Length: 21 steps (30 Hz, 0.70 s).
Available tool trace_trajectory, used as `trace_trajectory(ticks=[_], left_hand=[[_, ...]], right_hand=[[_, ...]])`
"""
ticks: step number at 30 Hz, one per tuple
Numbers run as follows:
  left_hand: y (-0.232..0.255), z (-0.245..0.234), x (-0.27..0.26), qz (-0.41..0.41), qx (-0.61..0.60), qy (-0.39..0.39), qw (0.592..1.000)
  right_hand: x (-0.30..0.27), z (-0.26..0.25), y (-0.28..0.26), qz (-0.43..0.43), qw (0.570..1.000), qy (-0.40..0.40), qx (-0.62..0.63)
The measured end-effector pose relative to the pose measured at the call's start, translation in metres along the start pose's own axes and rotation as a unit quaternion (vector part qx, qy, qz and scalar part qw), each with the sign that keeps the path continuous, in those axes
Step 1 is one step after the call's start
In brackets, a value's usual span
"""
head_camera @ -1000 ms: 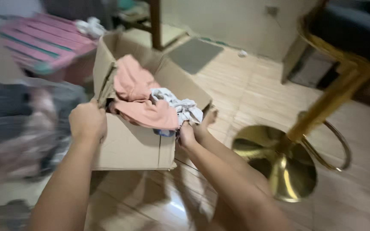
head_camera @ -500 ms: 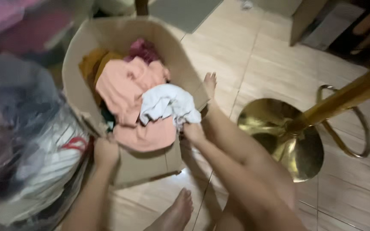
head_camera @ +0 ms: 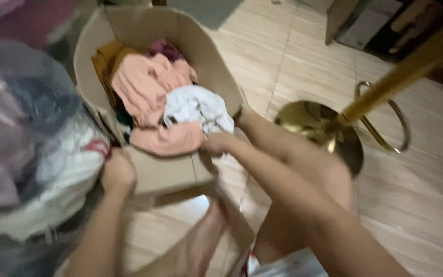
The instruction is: The person sits on the floor and sorts clothes from a cardboard box into a clear plastic bag. They handle several items including a grey shirt, a peach-colored top, a mustard-colored shirt, a green shirt, and a blue Spider-Man towel, placing them into the bag before moving the bag to a nearby shelf.
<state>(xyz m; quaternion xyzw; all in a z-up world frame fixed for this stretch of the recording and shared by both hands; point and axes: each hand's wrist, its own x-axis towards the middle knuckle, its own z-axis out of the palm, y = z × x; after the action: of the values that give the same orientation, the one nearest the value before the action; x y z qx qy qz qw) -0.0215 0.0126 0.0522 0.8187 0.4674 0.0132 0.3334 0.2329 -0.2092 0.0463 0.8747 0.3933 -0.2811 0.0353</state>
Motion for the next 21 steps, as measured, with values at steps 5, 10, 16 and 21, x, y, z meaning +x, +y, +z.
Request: trace_trajectory(ticks=[5,10,16,21], left_hand=[[-0.005,-0.028,-0.029,0.0,0.068,-0.02,0.997],[0.012,-0.017,-0.066,0.084,0.003,0.075,0.994],[0.068,-0.015,-0.028,0.308,-0.033,0.119,0.943],[0.105,0.0,0.018,0.247,-0.128,0.121,0.953]], right_hand=[[-0.027,-0.105,-0.085,0.031,0.97,0.233,-0.062],[-0.011,-0.106,-0.131,-0.114,0.959,0.259,-0.028],[0.016,-0.038,-0.107,-0.149,0.942,0.3,-0.007],[0.014,-0.011,-0.093,-0.139,0.926,0.351,-0.003]])
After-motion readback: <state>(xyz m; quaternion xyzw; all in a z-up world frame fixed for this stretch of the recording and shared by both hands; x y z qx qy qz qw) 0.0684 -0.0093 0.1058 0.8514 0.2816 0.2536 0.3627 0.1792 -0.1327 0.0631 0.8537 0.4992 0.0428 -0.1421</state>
